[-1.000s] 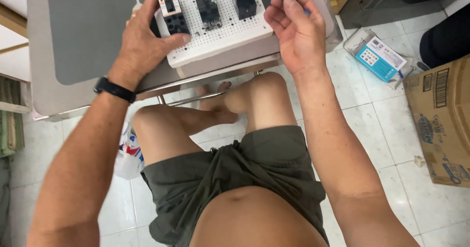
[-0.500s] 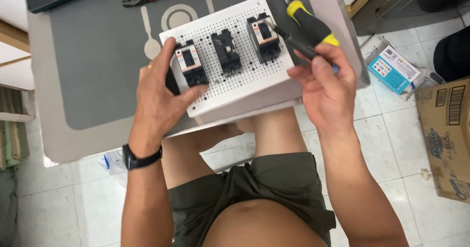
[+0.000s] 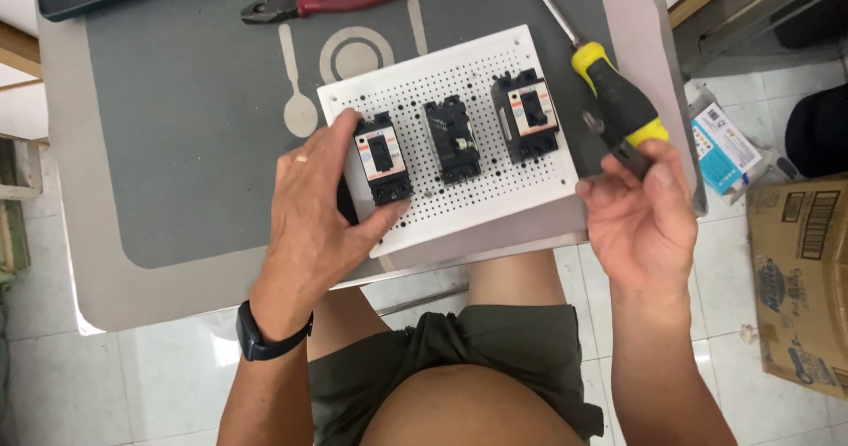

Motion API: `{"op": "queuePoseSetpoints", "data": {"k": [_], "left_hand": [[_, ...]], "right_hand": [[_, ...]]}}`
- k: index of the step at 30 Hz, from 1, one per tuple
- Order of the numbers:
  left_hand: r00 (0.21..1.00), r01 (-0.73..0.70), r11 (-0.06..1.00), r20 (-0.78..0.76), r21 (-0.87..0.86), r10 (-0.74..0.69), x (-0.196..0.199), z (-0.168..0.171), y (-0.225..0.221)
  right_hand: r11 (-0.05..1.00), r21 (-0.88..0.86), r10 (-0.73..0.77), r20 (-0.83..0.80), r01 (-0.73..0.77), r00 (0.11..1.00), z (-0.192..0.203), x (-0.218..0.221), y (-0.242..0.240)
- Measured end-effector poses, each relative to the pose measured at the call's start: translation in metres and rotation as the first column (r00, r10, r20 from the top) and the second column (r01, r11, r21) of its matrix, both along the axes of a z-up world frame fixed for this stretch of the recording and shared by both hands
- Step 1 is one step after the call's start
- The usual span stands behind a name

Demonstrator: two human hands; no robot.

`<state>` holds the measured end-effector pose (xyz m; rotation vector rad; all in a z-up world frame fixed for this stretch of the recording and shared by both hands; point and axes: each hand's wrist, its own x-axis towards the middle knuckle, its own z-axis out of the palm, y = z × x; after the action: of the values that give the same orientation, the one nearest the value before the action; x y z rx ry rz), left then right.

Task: Assembling circuit breakers onto a perforated board by tightening screws with a manual screwdriver.

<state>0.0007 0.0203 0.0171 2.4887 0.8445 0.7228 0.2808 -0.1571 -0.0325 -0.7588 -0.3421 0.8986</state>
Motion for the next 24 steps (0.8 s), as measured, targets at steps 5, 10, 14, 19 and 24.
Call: {"op": "queuePoseSetpoints", "data": {"k": [5,10,14,19,24], "left_hand": [[0.998,0.036,0.999,0.052,0.013,-0.036,-0.004,-0.006,0.003],[0.999,0.035,0.992,0.046,-0.124,-0.029,-0.009,-0.005,0.004],[0.997,0.047,0.993,0.072,-0.104,-0.039,-0.009,-0.004,0.004],[0.996,0.047,0.994,0.085,-0.101,-0.039,-0.010,-0.005,0.003],[0.993,0.049,0.995,0.110,-0.089,-0.039,-0.011,-0.010,0.004]], "right_hand": [[0.997,0.030,0.066,0.017,-0.067,0.998,0.021,-0.012,0.001],[0.990,-0.117,-0.026,0.414,0.082,0.910,0.066,-0.037,0.014],[0.948,-0.165,-0.044,0.777,0.271,0.628,0.116,-0.065,0.027],[0.969,-0.118,0.108,0.993,0.219,0.057,0.157,-0.076,0.048],[0.938,-0.325,0.346,0.894,0.121,-0.286,0.177,-0.092,0.072]]}}
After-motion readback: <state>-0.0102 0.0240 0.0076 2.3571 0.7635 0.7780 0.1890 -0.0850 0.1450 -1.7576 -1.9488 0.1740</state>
